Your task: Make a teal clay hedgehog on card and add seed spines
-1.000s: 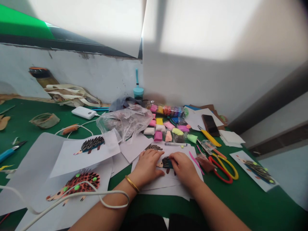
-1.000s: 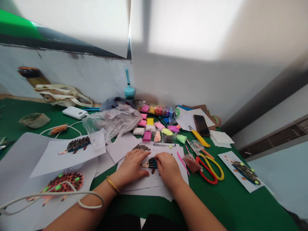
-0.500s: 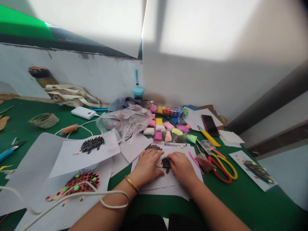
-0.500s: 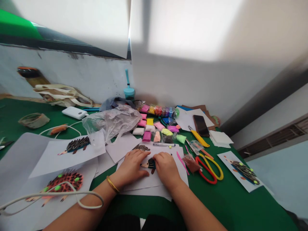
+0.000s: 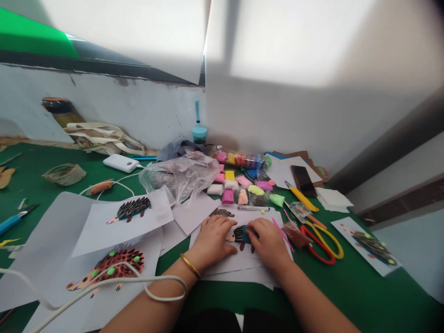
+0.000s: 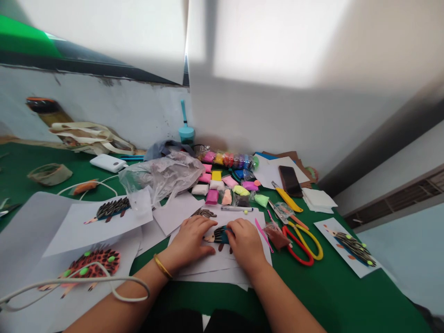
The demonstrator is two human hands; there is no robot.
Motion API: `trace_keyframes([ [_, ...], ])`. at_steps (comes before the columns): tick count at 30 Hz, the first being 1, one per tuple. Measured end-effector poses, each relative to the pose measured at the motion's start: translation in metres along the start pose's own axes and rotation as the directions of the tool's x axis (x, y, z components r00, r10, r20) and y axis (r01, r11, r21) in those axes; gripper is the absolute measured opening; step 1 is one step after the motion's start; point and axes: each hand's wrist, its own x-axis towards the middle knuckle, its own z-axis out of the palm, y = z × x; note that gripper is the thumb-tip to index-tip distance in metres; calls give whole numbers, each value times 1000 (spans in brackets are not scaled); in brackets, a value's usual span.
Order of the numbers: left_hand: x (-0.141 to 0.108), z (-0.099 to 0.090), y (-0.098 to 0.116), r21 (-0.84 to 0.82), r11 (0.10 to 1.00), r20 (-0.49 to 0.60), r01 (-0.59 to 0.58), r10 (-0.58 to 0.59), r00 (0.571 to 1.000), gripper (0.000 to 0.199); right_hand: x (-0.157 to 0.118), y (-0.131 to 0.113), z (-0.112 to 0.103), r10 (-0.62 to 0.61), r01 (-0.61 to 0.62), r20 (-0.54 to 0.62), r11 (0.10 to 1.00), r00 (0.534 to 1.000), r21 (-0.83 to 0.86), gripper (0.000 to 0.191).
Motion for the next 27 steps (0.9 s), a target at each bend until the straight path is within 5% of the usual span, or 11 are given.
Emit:
trace_keyframes([
  [27,-1,-3,2,21,999,5,-35,35,999,61,8,-8,0,-57,63,53,992,997,-113,13],
])
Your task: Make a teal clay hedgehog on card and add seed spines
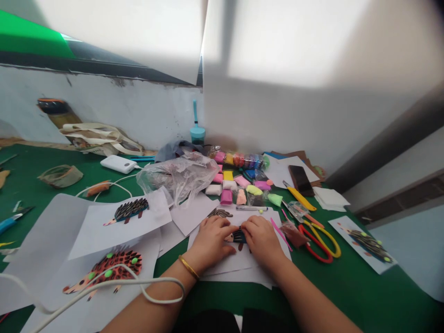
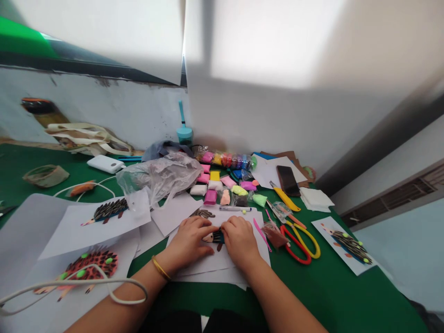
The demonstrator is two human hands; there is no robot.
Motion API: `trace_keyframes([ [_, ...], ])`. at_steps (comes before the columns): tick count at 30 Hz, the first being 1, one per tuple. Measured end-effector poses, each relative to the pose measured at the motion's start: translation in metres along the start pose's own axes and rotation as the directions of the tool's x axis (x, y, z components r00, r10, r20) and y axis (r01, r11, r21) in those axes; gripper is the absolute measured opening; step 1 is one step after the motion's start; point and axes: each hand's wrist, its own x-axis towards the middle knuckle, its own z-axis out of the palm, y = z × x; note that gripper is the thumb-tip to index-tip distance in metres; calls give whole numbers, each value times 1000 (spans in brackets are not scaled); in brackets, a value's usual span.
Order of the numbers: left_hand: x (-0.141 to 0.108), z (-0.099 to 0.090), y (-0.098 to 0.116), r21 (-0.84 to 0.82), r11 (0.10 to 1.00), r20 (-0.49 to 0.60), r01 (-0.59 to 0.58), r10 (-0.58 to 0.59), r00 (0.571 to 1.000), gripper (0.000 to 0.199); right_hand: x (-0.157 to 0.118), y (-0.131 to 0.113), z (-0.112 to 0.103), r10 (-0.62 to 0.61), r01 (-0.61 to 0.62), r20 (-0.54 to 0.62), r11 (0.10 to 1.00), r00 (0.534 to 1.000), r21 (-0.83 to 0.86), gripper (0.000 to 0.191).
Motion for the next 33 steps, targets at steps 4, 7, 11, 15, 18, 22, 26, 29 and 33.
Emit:
trace_keyframes([
  [4,0,-1,0,0,1000,2,-5,5,1000,65,0,0,1,-3,3,-7,1000,1000,-11,14],
  [7,0,-1,0,16,1000,7,-9,9,1000,64,0,0,0,-2,2,1,1000,1000,-22,14],
  [11,0,0,-1,31,999,6,-20,20,1000,64,0,-1,-1,2,-1,11,1000,1000,-30,13],
  [15,0,1,-2,28,999,1,-21,21,1000,64,1,-2,-1,12,-11,20,999,1000,-46,12],
  [18,-1,2,-2,22,1000,-1,-21,21,1000,64,1,-3,-1,14,-14,12,999,1000,-43,12],
  [22,0,3,-3,11,1000,-15,-19,19,1000,66,-1,-3,0,17,-17,-6,999,1000,-31,13],
  [26,1,3,-6,-2,1000,-39,-4,4,999,75,-3,1,0,12,-12,-26,1000,1000,19,11],
  [29,2,2,-7,-3,1000,-39,19,-19,999,77,-4,7,0,8,-3,-64,997,998,83,12],
  [33,3,1,-7,-14,999,-37,32,-33,999,75,-3,17,3,54,-29,-112,977,992,213,21],
])
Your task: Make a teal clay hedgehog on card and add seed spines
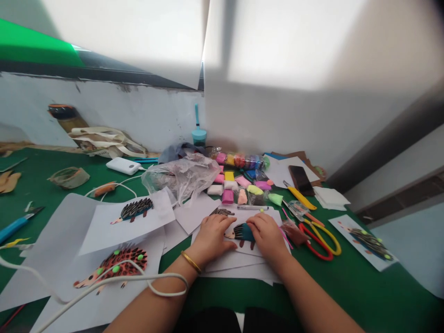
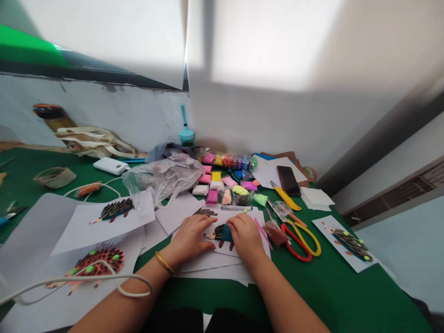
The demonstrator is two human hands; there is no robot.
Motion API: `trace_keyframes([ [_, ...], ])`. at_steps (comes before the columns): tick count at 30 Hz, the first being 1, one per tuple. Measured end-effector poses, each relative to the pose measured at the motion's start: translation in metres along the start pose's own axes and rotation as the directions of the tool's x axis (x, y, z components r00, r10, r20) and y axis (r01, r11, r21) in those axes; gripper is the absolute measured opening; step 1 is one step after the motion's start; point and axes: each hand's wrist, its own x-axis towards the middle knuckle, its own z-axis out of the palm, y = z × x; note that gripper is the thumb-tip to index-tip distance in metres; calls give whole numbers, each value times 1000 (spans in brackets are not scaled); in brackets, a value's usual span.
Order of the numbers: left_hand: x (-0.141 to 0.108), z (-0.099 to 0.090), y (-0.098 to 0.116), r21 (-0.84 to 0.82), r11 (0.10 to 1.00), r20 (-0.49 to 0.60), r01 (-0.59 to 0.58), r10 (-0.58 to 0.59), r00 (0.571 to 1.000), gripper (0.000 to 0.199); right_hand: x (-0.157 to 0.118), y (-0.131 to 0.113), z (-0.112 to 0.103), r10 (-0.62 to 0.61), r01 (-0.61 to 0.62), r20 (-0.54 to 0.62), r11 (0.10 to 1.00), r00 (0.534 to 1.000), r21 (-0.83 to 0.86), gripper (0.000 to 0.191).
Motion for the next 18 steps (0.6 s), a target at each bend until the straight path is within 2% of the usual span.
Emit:
trace_keyframes([
  [4,-1,-2,1,-12,1000,-21,-5,5,1000,74,1,16,6,154,-148,-43,980,987,130,25],
  [7,-1,-5,1,-27,1000,-55,-3,1,999,72,0,23,9,237,-225,-59,962,970,158,29],
  [11,2,-9,0,-48,999,-122,9,-15,992,50,-1,26,11,269,-255,-68,953,961,166,33],
  [14,5,-8,-4,67,995,-187,76,-62,980,27,-2,28,13,287,-271,-76,947,955,175,34],
  [18,8,0,-6,150,985,-204,91,-59,977,27,-2,30,15,306,-287,-81,940,948,186,35],
])
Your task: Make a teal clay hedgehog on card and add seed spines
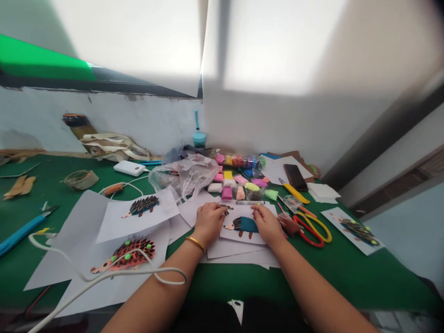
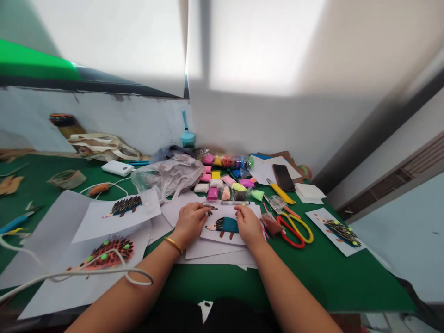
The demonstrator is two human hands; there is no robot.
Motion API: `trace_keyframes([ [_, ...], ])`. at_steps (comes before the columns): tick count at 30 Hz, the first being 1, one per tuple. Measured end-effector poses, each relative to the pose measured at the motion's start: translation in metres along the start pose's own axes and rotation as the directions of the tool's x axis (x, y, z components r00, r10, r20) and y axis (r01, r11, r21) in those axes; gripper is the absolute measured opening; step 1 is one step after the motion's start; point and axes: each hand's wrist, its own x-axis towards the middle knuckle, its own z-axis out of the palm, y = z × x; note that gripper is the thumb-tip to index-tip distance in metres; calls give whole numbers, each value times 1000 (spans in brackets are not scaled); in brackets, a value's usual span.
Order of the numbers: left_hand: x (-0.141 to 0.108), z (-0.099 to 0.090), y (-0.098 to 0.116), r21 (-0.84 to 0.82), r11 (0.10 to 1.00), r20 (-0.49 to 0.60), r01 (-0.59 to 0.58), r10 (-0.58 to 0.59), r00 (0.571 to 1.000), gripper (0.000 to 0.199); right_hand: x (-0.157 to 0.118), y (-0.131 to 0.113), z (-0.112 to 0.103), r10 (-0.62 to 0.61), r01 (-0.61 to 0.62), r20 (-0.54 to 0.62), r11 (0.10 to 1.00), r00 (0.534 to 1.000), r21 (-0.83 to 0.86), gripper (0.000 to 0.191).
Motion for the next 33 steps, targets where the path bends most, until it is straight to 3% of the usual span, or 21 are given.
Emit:
trace_keyframes([
  [8,6,10,2,88,996,9,-15,15,1000,11,2,-1,0,-2,2,-8,1000,1000,8,35],
  [16,3,10,4,90,996,-4,7,-7,1000,7,0,0,0,-17,17,1,1000,1000,14,35],
  [25,5,1,4,-51,992,-90,115,-120,989,9,-4,-6,-2,-44,44,-7,999,999,-11,35],
  [33,-2,-12,8,-242,955,-37,174,-188,981,16,-10,-14,-11,-152,151,-58,988,987,-28,35],
])
